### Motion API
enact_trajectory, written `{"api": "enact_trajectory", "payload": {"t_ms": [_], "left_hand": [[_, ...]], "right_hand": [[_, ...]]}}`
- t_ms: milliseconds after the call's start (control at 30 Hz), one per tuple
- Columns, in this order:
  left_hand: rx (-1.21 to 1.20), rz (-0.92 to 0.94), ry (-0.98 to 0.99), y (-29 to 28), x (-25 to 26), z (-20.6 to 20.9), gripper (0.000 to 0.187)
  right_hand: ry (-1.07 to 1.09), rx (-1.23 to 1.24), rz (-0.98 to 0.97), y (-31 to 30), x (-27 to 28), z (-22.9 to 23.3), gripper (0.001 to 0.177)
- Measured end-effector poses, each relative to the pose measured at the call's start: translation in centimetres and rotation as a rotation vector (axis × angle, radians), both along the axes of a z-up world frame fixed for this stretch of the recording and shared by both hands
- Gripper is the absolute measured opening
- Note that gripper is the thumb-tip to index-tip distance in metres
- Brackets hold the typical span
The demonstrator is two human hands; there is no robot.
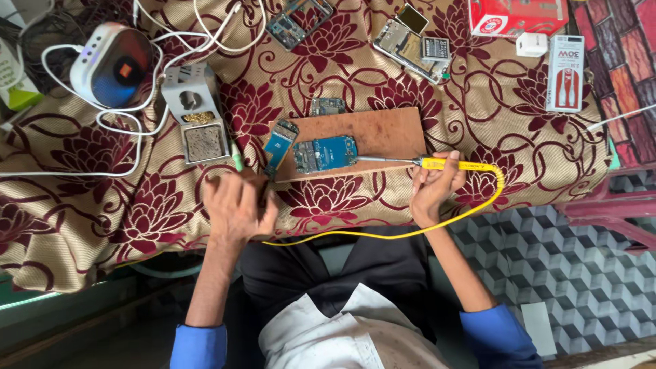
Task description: The person solders a blue circuit board using a soldering iron and solder wire. They hold the board steady with one hand while applying heat and solder with the other. The work is performed on a wooden board placed on a patterned tablecloth.
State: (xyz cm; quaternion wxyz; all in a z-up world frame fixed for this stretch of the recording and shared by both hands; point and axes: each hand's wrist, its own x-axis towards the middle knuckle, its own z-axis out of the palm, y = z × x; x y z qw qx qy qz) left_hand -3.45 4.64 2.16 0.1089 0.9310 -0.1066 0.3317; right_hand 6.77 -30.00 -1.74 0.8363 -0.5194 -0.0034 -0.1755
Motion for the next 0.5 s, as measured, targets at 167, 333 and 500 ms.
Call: {"api": "enact_trajectory", "payload": {"t_ms": [167, 333, 500], "left_hand": [[-0.037, 0.385, 0.017, 0.0, 0.5, -0.3, 0.024], [-0.071, 0.521, 0.094, -1.1, -0.3, 1.0, 0.029], [-0.076, 0.482, 0.148, -1.7, 0.0, 1.8, 0.039]], "right_hand": [[-0.008, 0.037, 0.006, -0.1, 0.2, -0.4, 0.034], [0.023, 0.048, -0.031, -0.1, 0.3, -0.5, 0.035], [0.006, 0.039, -0.007, 0.3, 0.4, -0.1, 0.035]]}}
